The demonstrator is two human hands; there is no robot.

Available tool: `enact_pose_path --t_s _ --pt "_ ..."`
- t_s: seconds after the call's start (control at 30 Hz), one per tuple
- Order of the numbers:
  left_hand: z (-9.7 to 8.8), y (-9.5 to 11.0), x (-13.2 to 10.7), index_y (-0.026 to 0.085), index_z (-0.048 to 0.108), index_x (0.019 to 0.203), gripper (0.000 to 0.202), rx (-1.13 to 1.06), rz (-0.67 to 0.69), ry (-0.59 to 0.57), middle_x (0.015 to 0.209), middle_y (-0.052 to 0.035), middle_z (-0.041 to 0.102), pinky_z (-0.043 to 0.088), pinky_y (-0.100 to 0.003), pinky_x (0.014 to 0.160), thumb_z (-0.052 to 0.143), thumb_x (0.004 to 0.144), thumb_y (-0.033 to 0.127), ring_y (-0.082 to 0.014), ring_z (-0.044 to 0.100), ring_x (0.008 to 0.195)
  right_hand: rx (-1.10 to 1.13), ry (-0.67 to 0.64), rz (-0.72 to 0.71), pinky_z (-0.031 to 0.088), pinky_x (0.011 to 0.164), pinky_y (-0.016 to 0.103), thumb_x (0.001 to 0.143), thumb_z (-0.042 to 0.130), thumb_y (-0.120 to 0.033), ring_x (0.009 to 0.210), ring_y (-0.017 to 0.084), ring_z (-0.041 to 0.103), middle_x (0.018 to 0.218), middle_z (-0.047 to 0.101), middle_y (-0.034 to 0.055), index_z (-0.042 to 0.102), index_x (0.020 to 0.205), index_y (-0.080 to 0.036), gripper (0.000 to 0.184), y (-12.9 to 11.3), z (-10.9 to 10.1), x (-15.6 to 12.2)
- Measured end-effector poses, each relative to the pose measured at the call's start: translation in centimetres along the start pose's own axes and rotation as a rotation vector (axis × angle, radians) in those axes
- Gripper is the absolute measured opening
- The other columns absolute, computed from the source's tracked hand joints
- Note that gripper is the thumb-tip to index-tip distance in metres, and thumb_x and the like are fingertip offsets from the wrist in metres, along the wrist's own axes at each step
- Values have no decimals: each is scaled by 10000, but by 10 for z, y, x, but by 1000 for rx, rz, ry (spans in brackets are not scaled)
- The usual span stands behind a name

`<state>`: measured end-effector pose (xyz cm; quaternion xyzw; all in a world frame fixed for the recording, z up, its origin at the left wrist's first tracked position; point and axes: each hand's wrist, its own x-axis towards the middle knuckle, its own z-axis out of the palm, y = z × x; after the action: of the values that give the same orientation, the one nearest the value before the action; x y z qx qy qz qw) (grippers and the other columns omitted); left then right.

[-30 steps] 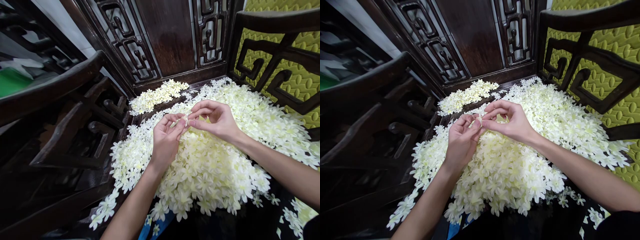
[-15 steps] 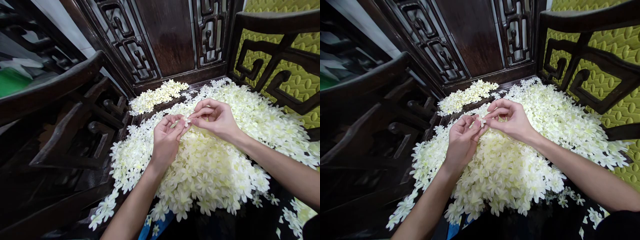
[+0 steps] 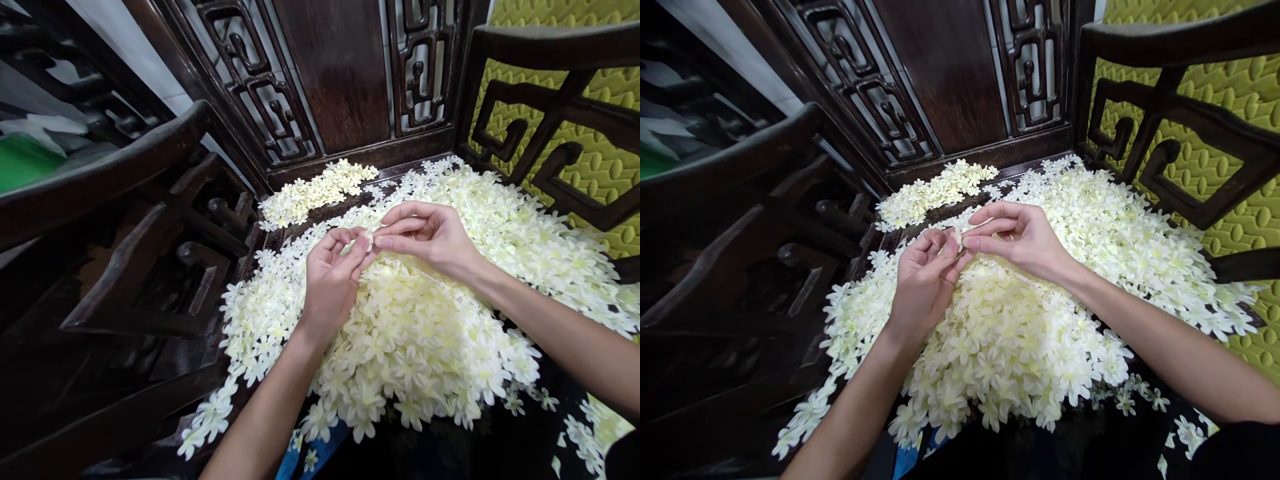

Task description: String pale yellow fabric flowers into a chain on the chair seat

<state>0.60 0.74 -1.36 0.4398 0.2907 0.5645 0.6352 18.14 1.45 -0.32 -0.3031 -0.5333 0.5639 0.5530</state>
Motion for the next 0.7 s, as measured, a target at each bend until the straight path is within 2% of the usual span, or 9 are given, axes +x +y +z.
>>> enact_pose_path --t_s 0.4,0.57,0.7 --pt "1 0 0 182 587 824 201 25 -13 39 1039 -17 650 544 -369 1058 783 813 225 -111 675 947 -36 28 -6 650 783 344 657 915 -258 807 209 786 867 806 64 723 949 -166 361 0 1 -1" --pt "0 -2 0 179 552 779 222 13 -28 31 975 -7 628 556 -364 1039 769 820 199 -100 653 898 -28 55 -22 607 714 282 648 903 -194 751 175 766 833 798 50 653 924 -175 372 1 1 0" --pt "2 -2 -1 185 496 754 271 24 -54 28 886 12 595 574 -308 978 757 824 192 -73 611 808 7 99 -21 557 641 241 594 895 -128 635 126 706 731 752 -13 587 899 -197 438 1 2 1"
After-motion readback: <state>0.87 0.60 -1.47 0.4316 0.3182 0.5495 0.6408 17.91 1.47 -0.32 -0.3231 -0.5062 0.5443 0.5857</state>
